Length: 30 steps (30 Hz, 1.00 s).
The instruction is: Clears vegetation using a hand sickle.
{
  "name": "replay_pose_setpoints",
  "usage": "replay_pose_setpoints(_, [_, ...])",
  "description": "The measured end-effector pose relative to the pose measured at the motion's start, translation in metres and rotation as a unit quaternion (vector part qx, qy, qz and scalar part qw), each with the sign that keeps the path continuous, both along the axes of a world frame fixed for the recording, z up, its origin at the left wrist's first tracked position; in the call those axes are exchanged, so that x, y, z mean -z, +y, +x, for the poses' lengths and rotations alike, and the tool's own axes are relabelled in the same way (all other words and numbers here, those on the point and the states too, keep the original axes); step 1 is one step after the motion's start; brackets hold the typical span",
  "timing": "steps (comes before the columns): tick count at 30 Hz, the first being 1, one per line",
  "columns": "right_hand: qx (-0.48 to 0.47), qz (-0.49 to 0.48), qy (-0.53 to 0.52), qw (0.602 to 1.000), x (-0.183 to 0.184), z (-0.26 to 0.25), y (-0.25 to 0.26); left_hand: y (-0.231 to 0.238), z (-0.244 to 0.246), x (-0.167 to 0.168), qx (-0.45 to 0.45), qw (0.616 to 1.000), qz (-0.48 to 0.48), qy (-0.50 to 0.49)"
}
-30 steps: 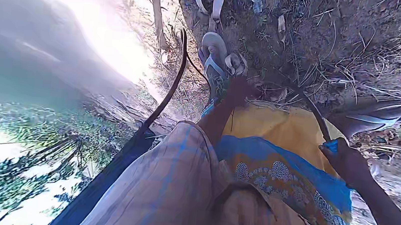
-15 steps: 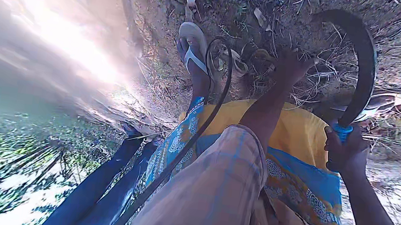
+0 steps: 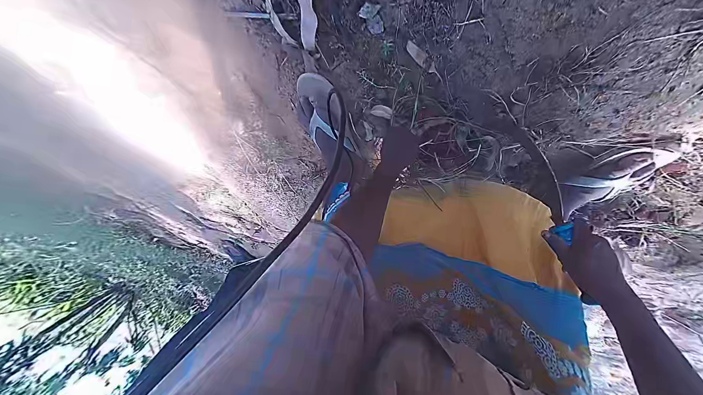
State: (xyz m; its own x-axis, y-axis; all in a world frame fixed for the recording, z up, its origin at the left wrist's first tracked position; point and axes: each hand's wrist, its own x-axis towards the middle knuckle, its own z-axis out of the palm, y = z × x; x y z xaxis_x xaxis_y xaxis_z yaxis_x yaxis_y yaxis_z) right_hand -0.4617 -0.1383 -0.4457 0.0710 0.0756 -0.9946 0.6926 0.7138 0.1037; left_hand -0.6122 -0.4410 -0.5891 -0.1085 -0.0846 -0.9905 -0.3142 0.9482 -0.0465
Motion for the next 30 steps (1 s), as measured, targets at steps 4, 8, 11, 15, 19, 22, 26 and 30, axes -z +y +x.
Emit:
replay_pose_setpoints(4, [0.051,0.006,0.06,0.997,-0.056,0.032,0.008,-0.019,-0.013,-0.025,0.091,0.993,-0.038,-0.071])
replay_pose_setpoints(8, [0.184,0.071,0.158,0.968,-0.09,0.031,-0.003,0.056,-0.065,-0.076,0.072,0.992,0.031,-0.099])
replay_pose_setpoints(11, [0.25,0.158,0.305,0.905,-0.113,0.036,-0.016,0.134,-0.092,-0.111,0.08,0.986,0.148,-0.025])
replay_pose_setpoints(15, [0.292,0.22,0.432,0.824,-0.125,0.039,0.003,0.242,-0.078,-0.118,-0.175,0.956,0.232,-0.035])
replay_pose_setpoints(19, [0.248,0.202,0.406,0.856,-0.116,0.02,0.058,0.308,-0.062,-0.11,-0.413,0.893,0.155,-0.091])
replay_pose_setpoints(22, [0.25,0.13,0.375,0.883,-0.094,0.022,0.093,0.318,-0.063,-0.109,-0.439,0.888,0.139,-0.011])
replay_pose_setpoints(26, [0.286,0.06,0.278,0.915,-0.061,-0.004,0.115,0.287,-0.093,-0.126,-0.158,0.961,0.203,0.105])
replay_pose_setpoints(30, [0.284,0.016,0.237,0.929,-0.022,-0.013,0.113,0.263,-0.101,-0.114,-0.018,0.95,0.257,0.179])
